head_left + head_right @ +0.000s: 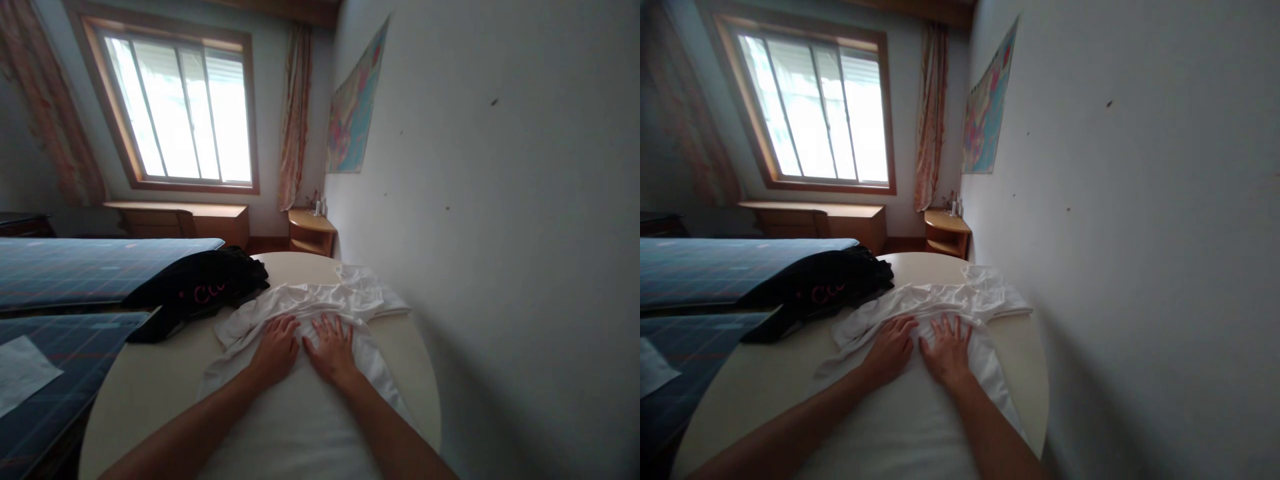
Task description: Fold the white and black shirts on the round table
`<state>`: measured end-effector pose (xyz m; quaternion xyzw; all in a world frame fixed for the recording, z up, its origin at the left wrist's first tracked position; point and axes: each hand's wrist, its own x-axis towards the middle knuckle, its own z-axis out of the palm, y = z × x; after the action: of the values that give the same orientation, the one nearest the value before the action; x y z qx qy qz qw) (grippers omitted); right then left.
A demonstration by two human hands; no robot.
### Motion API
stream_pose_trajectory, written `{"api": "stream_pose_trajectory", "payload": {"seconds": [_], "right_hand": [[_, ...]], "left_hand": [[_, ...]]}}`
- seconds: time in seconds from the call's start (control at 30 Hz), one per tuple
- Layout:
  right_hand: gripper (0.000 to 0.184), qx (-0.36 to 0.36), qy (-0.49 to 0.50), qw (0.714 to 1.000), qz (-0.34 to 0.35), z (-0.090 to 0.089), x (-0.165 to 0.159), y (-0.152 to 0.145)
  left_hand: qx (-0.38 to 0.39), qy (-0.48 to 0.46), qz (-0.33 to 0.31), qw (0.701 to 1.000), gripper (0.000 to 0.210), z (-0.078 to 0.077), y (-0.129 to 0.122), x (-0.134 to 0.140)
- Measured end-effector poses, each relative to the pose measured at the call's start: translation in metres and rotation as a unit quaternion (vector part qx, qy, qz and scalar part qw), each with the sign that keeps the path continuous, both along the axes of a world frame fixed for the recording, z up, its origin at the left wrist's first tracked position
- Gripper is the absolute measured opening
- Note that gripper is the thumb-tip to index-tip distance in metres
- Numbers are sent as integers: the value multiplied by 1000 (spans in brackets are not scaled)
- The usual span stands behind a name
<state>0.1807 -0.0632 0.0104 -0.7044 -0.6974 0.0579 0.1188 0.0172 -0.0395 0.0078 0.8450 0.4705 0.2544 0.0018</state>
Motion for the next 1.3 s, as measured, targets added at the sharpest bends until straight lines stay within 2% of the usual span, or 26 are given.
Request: {"api": "stream_pose_trajectory", "payload": {"seconds": [0.1,0.2,0.33,0.43,0.5,0.57,0.63,0.73,0.8,0.87,0.93,1.03,1.13,1.3], "right_hand": [[70,-20,-11,1000,-16,-4,-3,-20],[75,-69,-25,997,-13,4,-11,-47],[79,-141,-50,988,24,39,-18,-77],[64,-114,-55,991,49,60,-15,-75],[58,-76,-43,995,39,61,-10,-60],[61,-33,-34,998,31,50,-4,-42],[69,-34,-24,998,37,35,1,-27],[75,-62,-17,998,22,18,7,-20],[80,-84,-24,996,-5,17,8,-24],[84,-108,-34,993,-26,23,9,-31],[84,-124,-40,991,-32,32,11,-36],[78,-101,-32,994,-12,40,14,-33],[76,-80,-15,997,17,37,16,-19],[87,-119,15,992,43,24,9,11]], "left_hand": [[-7,24,-14,1000,48,-10,-18,-10],[-65,68,7,996,58,-16,-44,-18],[-118,125,2,985,59,-12,-80,-26],[-131,145,15,981,54,5,-88,-27],[-119,150,31,981,51,16,-77,-23],[-79,146,43,985,52,23,-55,-19],[-49,143,64,987,53,22,-29,-17],[-59,139,120,981,56,13,0,-20],[-76,147,164,973,60,9,5,-27],[-100,158,194,963,63,13,0,-35],[-121,167,204,957,64,22,-7,-42],[-139,188,212,949,63,40,-12,-49],[-144,215,217,941,60,51,-1,-51],[-168,204,245,933,49,54,28,-42]]}}
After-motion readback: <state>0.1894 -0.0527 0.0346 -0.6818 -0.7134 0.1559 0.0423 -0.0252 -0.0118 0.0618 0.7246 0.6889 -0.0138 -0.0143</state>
